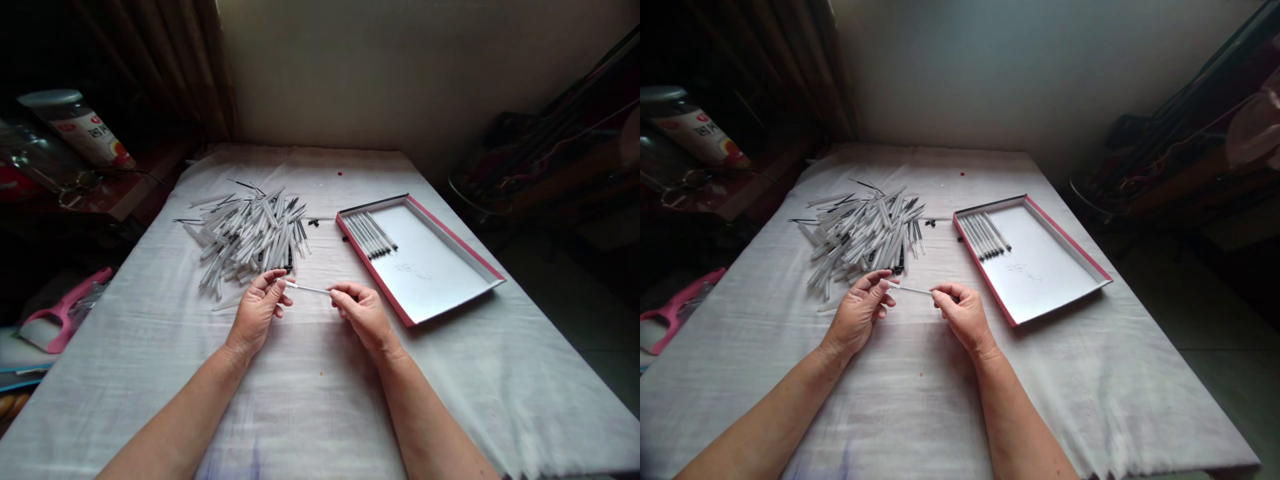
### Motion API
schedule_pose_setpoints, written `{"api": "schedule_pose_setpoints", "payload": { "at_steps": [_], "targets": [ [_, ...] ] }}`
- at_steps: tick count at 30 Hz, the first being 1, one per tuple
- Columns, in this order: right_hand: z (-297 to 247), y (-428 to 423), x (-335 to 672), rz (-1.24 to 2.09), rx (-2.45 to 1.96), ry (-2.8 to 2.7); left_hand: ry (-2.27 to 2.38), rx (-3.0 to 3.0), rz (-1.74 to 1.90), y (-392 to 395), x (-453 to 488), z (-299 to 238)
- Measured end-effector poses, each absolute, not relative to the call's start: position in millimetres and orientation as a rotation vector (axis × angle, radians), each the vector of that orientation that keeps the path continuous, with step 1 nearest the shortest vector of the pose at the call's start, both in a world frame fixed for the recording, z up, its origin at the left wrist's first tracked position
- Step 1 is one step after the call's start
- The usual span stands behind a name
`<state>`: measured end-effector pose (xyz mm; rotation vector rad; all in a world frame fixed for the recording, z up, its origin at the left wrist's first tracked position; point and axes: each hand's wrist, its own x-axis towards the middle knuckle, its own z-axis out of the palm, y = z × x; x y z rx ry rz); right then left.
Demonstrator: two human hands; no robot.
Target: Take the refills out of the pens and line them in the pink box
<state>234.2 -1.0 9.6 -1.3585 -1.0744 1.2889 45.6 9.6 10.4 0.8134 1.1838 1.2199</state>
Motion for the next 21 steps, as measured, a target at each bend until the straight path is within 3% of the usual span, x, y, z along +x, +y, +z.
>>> {"api": "schedule_pose_setpoints", "payload": {
  "at_steps": [7,21],
  "targets": [
    [6,0,242,1.233,-1.333,-1.381,1.253,0.933,1.174,7,49,7],
    [-3,-1,232,1.125,-1.349,-1.371,1.297,0.897,1.214,9,53,1]
  ]
}}
